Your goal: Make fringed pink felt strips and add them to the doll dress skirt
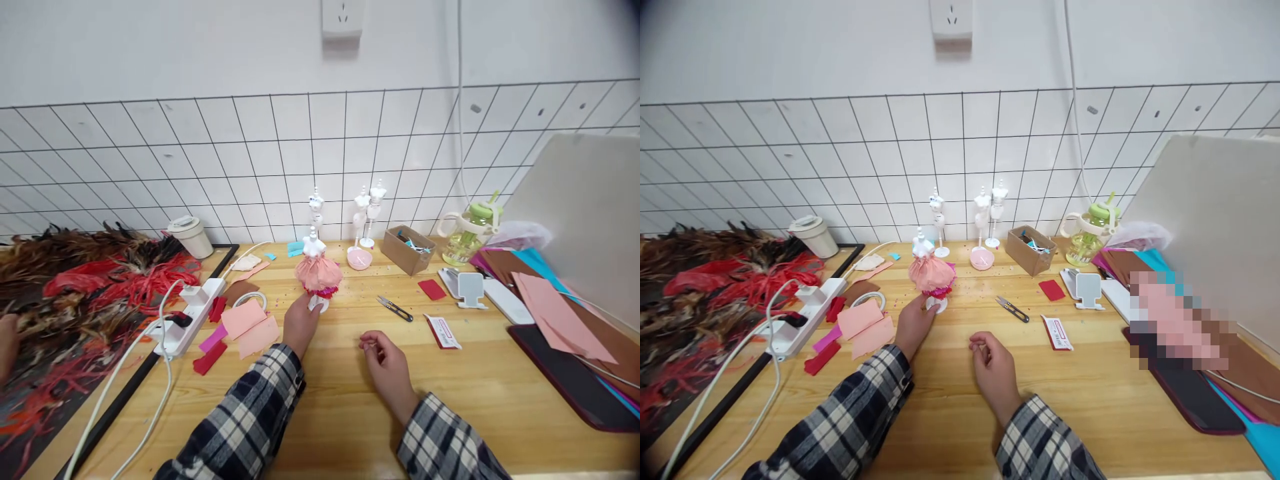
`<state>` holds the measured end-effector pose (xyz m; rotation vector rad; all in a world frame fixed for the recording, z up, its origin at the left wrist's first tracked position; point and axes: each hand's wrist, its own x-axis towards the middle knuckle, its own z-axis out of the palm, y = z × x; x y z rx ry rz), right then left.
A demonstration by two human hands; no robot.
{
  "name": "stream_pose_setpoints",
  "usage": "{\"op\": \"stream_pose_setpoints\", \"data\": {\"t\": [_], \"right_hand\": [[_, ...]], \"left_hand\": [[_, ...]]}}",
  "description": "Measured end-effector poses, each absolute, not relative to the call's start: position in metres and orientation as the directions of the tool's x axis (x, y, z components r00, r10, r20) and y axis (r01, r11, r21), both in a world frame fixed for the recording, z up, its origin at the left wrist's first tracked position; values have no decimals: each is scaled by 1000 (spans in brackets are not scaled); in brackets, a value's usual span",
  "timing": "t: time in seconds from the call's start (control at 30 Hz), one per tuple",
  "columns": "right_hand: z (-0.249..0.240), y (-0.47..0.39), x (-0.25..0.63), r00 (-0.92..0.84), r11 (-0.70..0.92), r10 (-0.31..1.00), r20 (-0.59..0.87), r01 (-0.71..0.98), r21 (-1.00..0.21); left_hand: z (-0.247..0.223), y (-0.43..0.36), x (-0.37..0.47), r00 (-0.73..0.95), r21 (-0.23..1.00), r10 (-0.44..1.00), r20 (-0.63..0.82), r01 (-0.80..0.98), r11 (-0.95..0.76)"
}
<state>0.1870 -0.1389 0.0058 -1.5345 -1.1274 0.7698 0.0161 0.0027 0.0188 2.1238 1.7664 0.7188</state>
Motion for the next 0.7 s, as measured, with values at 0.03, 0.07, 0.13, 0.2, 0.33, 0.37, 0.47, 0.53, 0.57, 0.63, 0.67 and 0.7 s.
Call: {"op": "stream_pose_setpoints", "data": {"t": [0.03,0.07,0.13,0.2,0.33,0.37,0.47,0.53,0.57,0.63,0.67,0.7], "right_hand": [[5,-140,189,352,-18,930,103,324,-946],[5,-140,193,341,-9,930,136,390,-921],[9,-136,203,288,23,932,220,558,-829],[14,-126,216,198,57,933,301,744,-665],[14,-98,243,125,7,931,343,933,-359],[10,-92,248,132,-21,933,335,949,-313],[-5,-84,255,152,-77,939,307,967,-243],[-14,-85,257,113,-45,956,273,969,-243],[-17,-86,258,90,-23,962,258,967,-253],[-20,-88,260,99,-17,960,263,954,-299],[-20,-89,261,132,-36,954,270,943,-331],[-19,-89,261,169,-59,946,276,929,-365]], "left_hand": [[20,-3,11,153,516,967,205,822,-239],[21,-9,6,174,512,958,228,815,-270],[22,-21,-9,227,485,933,279,805,-341],[24,-34,-26,295,448,901,319,791,-417],[24,-58,-62,345,414,853,391,763,-497],[23,-63,-72,356,405,842,405,756,-514],[21,-74,-100,352,370,829,434,770,-520],[21,-77,-118,314,350,851,421,809,-472],[22,-76,-126,281,338,868,410,837,-431],[26,-72,-141,213,290,904,370,898,-330],[29,-70,-147,179,259,918,353,925,-279],[31,-68,-151,156,231,933,325,943,-238]]}}
